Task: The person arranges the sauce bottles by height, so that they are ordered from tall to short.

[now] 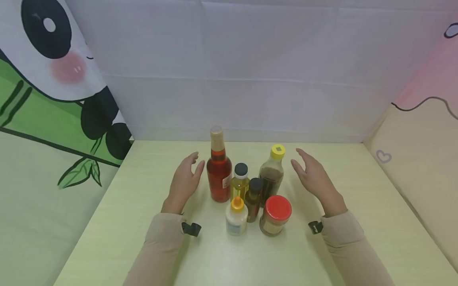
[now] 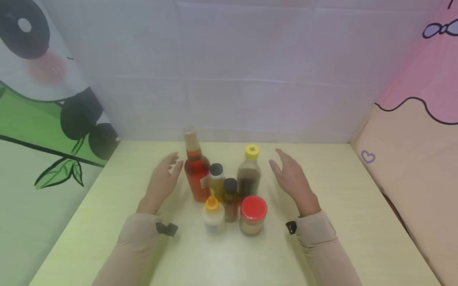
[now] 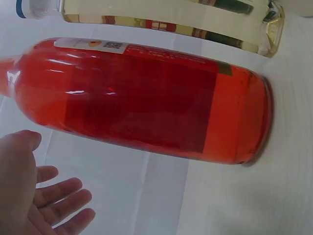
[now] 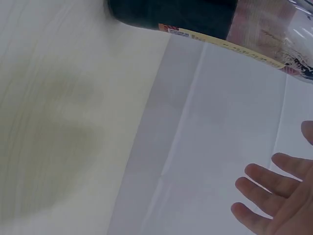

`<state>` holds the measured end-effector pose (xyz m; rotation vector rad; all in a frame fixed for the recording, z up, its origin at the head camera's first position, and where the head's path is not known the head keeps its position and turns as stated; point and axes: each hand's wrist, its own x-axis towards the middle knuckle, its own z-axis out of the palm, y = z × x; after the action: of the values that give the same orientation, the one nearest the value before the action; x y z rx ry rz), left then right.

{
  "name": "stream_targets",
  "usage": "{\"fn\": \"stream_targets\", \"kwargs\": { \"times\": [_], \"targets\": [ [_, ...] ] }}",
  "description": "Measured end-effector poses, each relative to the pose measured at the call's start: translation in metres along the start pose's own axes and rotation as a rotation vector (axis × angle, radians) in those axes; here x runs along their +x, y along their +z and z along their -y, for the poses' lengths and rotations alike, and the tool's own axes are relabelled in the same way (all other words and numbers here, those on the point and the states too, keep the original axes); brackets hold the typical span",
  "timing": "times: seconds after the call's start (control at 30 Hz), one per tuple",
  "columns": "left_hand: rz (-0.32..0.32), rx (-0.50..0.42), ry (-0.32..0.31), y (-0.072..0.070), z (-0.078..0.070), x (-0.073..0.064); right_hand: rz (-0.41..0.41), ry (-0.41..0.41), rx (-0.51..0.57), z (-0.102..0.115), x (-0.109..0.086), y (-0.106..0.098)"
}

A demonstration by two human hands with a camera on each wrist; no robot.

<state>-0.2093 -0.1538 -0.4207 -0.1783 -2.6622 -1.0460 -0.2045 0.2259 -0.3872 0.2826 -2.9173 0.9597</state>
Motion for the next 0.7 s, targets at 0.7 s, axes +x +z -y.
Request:
{"fn": "stream_targets", "kwargs": {
  "times": [0.7],
  "targets": [
    [-0.148,-0.334,0.213,-0.003,-0.026,0.000,-0.080,-0.068,0.058,0.032,-0.014,-0.008]
  ]
}}
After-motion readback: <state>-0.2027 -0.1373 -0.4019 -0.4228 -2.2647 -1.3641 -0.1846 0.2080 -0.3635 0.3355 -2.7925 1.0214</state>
